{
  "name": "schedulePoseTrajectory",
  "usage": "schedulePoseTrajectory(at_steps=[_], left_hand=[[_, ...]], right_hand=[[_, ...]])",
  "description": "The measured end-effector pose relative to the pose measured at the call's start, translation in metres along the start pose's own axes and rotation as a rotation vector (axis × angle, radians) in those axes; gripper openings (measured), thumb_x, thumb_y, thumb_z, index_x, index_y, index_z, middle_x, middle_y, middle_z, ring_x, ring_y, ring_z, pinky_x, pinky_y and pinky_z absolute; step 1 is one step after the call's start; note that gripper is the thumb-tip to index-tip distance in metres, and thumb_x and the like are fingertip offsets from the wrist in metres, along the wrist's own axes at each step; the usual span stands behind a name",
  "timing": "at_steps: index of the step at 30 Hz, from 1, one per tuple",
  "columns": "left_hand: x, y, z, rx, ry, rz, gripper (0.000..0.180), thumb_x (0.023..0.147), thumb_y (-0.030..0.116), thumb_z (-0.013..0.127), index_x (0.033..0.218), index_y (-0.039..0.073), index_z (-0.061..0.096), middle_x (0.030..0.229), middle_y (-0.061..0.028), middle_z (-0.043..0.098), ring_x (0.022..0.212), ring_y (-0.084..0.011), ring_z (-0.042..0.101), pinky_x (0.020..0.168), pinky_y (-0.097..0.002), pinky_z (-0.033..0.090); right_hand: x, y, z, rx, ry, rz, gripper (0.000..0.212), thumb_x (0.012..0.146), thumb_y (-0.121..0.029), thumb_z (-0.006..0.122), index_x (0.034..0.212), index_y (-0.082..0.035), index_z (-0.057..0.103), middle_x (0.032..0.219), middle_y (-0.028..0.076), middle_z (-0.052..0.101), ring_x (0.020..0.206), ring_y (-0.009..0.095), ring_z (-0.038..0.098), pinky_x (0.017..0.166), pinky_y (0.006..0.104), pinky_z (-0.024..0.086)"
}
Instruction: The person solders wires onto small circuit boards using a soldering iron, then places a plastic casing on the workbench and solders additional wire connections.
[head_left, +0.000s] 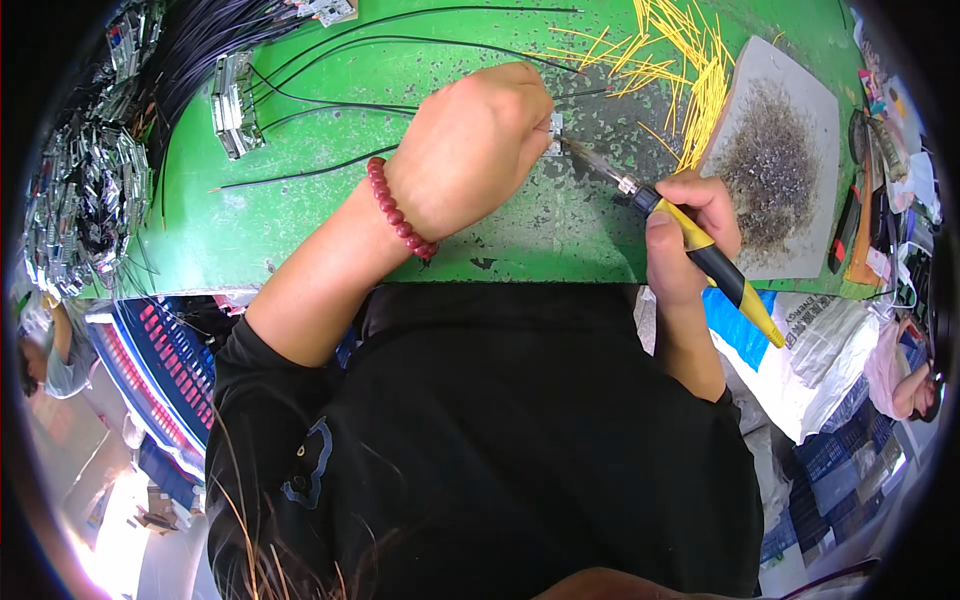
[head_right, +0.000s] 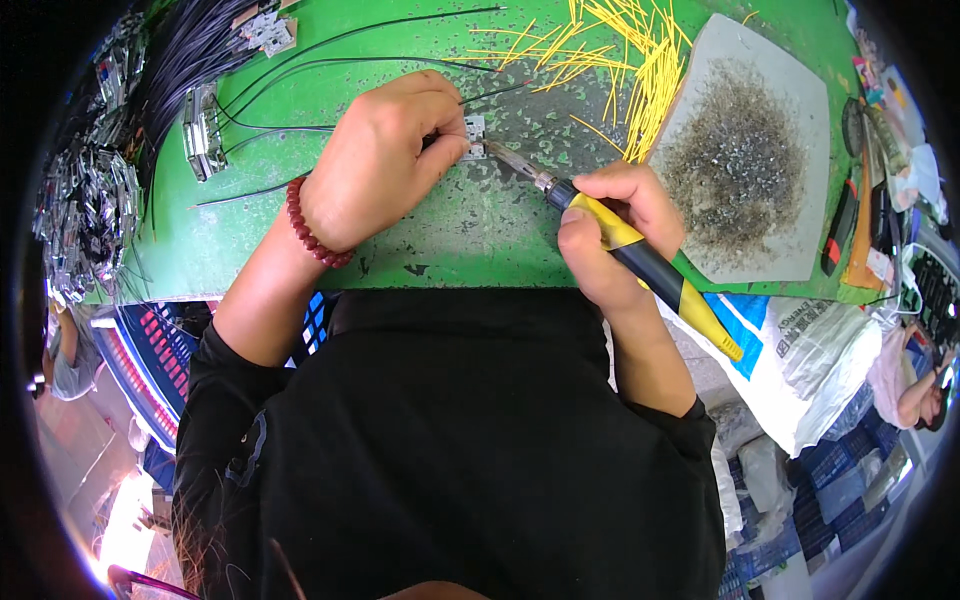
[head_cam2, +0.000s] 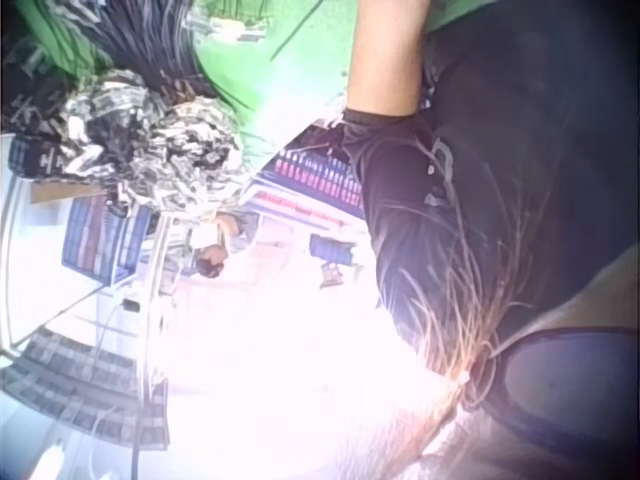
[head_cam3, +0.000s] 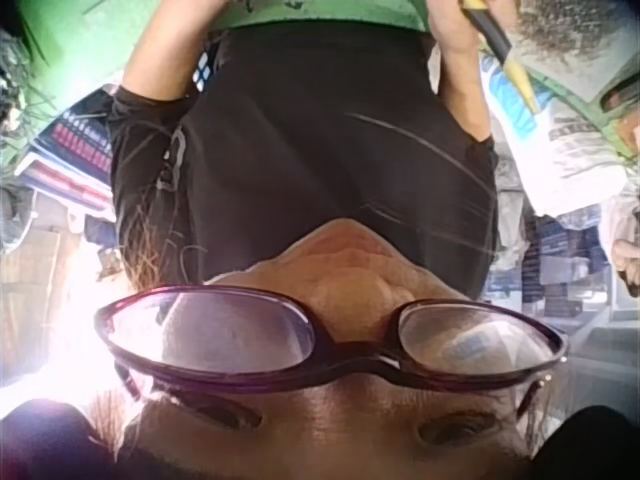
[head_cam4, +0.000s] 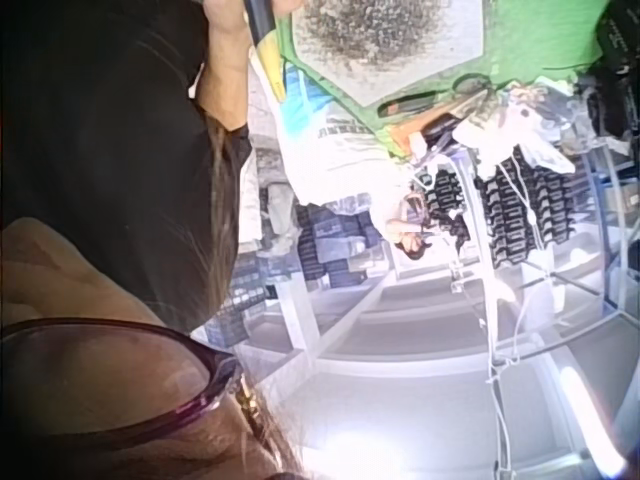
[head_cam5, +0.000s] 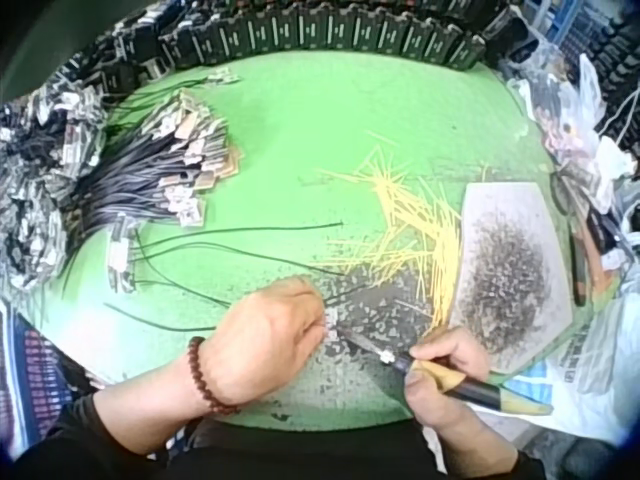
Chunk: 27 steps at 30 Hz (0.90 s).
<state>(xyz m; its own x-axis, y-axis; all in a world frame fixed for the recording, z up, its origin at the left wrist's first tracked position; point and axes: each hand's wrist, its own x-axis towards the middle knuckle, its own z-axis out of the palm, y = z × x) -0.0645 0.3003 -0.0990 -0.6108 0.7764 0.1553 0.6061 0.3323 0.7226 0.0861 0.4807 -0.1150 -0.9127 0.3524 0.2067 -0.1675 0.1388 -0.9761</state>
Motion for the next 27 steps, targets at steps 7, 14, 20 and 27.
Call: schedulePoseTrajectory(at_steps=[7,14,20,27], left_hand=[[0.0,0.0,0.001,-0.009,0.008,0.002,0.007,0.076,0.0,0.065,0.076,-0.003,0.059,0.08,-0.0138,0.059,0.071,-0.032,0.059,0.064,-0.0368,0.049],[0.001,0.0,0.0,0.003,0.014,-0.002,0.007,0.076,0.0,0.066,0.076,-0.002,0.059,0.08,-0.0132,0.059,0.07,-0.0315,0.059,0.062,-0.0362,0.048],[0.005,0.0,-0.007,0.004,-0.078,-0.019,0.008,0.075,0.0,0.068,0.078,-0.003,0.061,0.081,-0.0129,0.061,0.072,-0.0286,0.061,0.065,-0.035,0.05],[0.001,0.005,-0.019,0.059,0.011,0.12,0.012,0.075,0.001,0.073,0.085,0.0,0.067,0.091,-0.0125,0.067,0.083,-0.0278,0.065,0.073,-0.0341,0.053]], right_hand=[[-0.006,0.005,-0.005,0.024,0.131,-0.129,0.022,0.08,-0.012,0.068,0.095,0.0,0.056,0.083,0.005,0.054,0.073,0.01,0.047,0.066,0.0237,0.037],[-0.01,0.006,-0.014,-0.001,0.178,-0.172,0.026,0.082,-0.014,0.068,0.098,0.0,0.054,0.085,0.006,0.055,0.075,0.01,0.047,0.068,0.0244,0.038],[0.002,-0.011,-0.008,-0.092,0.256,-0.076,0.045,0.087,-0.024,0.064,0.119,0.002,0.048,0.085,0.013,0.063,0.068,0.015,0.057,0.062,0.025,0.044],[0.032,-0.007,-0.009,-0.184,0.077,-0.061,0.02,0.091,0.0,0.061,0.11,0.0,0.063,0.087,0.01,0.069,0.066,0.012,0.066,0.056,0.0229,0.054]])
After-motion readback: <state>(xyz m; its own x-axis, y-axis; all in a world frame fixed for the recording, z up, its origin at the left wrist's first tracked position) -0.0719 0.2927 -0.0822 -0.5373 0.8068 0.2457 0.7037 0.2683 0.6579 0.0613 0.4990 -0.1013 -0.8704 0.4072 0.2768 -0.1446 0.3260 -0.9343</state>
